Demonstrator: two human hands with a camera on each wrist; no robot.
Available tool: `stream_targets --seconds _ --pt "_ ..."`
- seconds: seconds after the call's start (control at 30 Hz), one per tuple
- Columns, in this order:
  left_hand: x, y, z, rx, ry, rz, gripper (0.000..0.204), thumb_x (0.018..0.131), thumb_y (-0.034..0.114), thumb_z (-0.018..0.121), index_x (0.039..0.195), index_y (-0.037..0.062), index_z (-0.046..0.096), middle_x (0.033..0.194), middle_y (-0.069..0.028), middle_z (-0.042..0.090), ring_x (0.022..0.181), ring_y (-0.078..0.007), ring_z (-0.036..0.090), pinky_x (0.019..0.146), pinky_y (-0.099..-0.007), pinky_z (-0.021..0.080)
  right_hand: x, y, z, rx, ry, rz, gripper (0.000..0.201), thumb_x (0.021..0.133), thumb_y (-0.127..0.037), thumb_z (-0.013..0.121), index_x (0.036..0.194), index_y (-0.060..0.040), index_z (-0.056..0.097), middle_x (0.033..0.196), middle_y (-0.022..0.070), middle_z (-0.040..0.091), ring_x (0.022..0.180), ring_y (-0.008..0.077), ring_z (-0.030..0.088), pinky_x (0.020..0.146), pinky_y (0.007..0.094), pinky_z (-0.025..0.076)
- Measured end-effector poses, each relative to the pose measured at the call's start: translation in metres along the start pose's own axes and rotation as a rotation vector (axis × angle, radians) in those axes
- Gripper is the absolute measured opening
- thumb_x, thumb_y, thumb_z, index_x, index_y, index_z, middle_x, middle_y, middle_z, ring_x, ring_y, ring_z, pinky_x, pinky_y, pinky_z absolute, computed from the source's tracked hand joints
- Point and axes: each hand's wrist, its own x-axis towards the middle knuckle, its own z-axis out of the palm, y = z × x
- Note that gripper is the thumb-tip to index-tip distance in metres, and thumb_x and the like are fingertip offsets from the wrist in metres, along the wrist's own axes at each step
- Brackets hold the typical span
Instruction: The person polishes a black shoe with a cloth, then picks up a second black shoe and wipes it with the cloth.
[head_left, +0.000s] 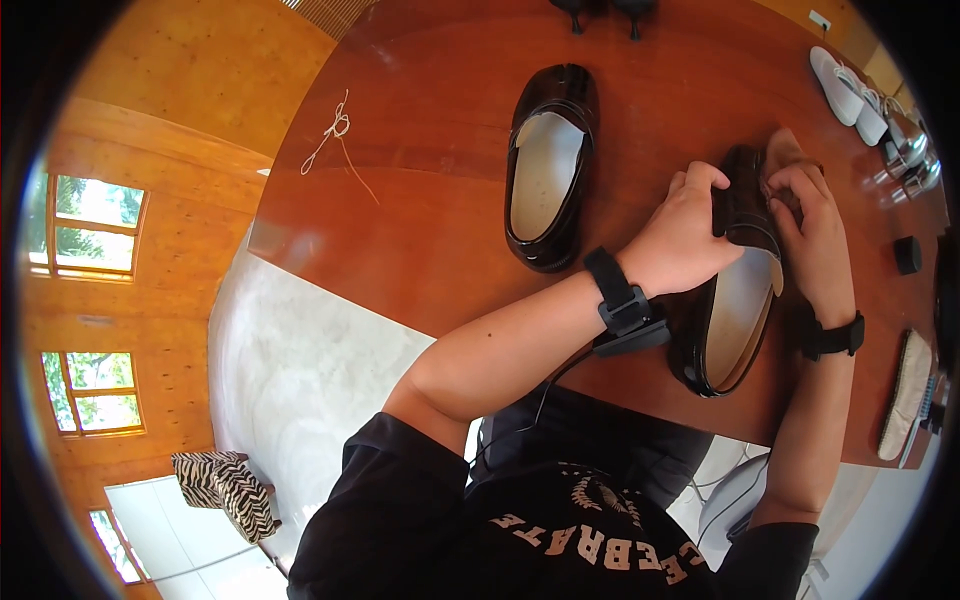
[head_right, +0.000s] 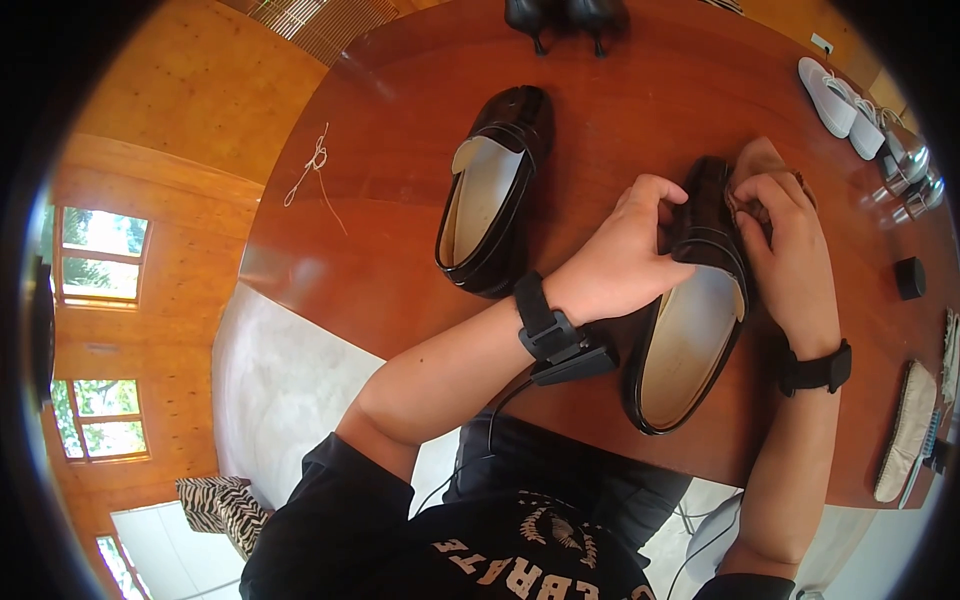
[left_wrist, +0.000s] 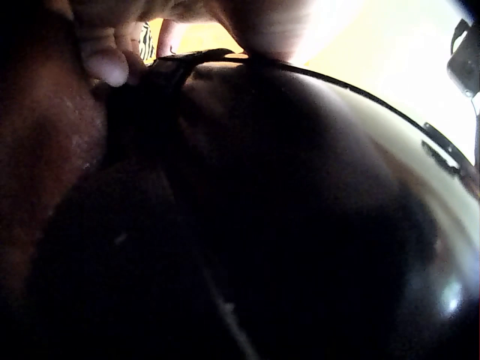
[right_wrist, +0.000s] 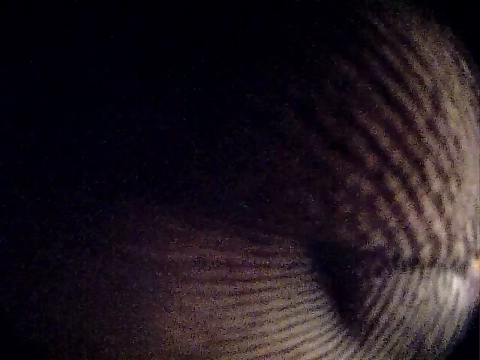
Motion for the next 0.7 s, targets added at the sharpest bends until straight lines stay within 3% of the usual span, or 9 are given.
stream_targets --seconds 0.07,0.17,0.27,0.37,0.47,0.57,0.7 --pt "0.001 -0.004 0.001 0.051 0.015 0.025 0.068 0.080 0.013 0.077 0.134 -0.0057 0.040 0.127 -0.0261 0.049 0.119 -0.0338 0.054 0.097 -0.0400 0.052 0.001 0.008 0.005 -0.103 0.084 -0.122 0.016 0.088 0.002 0.062 0.105 -0.0001 0.062 0.116 0.0137 0.063 0.106 0.0314 0.060 0.093 0.0386 0.047" --pt "0.001 -0.003 0.002 0.048 0.018 0.045 0.067 0.080 0.012 0.077 0.133 -0.0051 0.040 0.126 -0.0260 0.050 0.118 -0.0341 0.054 0.098 -0.0403 0.051 0.000 0.006 0.006 -0.109 0.074 -0.134 0.022 0.089 0.002 0.062 0.111 -0.0012 0.064 0.127 0.0131 0.063 0.115 0.0328 0.058 0.100 0.0387 0.045" --pt "-0.001 0.001 0.000 0.012 0.017 0.039 0.067 0.080 0.011 0.076 0.133 -0.0048 0.039 0.125 -0.0260 0.050 0.118 -0.0340 0.054 0.098 -0.0404 0.050 0.001 0.001 -0.001 0.066 -0.042 -0.139 0.026 0.089 0.003 0.061 0.114 -0.0008 0.065 0.134 0.0120 0.061 0.120 0.0319 0.058 0.103 0.0375 0.045" --pt "0.001 -0.006 0.002 -0.008 0.024 0.063 0.066 0.080 0.011 0.076 0.133 -0.0048 0.039 0.125 -0.0258 0.050 0.117 -0.0332 0.055 0.098 -0.0404 0.050 -0.001 -0.021 -0.003 0.310 -0.040 -0.129 0.029 0.090 0.004 0.059 0.117 0.0002 0.065 0.137 0.0125 0.060 0.127 0.0314 0.056 0.107 0.0371 0.044" --pt "0.002 -0.007 0.003 -0.026 0.032 0.063 0.066 0.080 0.010 0.075 0.132 -0.0049 0.039 0.124 -0.0251 0.051 0.116 -0.0323 0.055 0.098 -0.0405 0.050 0.000 -0.021 0.000 0.274 0.059 -0.192 0.032 0.090 0.005 0.058 0.121 0.0008 0.065 0.142 0.0130 0.059 0.133 0.0314 0.054 0.110 0.0375 0.042" --pt "0.001 -0.005 0.003 0.015 0.041 0.057 0.064 0.080 0.009 0.075 0.133 -0.0050 0.040 0.124 -0.0240 0.052 0.116 -0.0312 0.056 0.097 -0.0401 0.050 0.001 -0.005 0.002 0.179 -0.042 -0.157 0.036 0.091 0.004 0.058 0.125 -0.0003 0.065 0.145 0.0142 0.057 0.136 0.0335 0.052 0.111 0.0404 0.042" --pt "0.004 -0.006 0.001 -0.003 0.012 0.041 0.063 0.080 0.006 0.073 0.134 -0.0051 0.042 0.124 -0.0226 0.052 0.113 -0.0294 0.057 0.094 -0.0389 0.052 0.001 0.019 0.006 -0.122 0.038 -0.099 0.035 0.092 0.002 0.058 0.126 0.0000 0.065 0.144 0.0152 0.057 0.132 0.0363 0.054 0.110 0.0407 0.043"
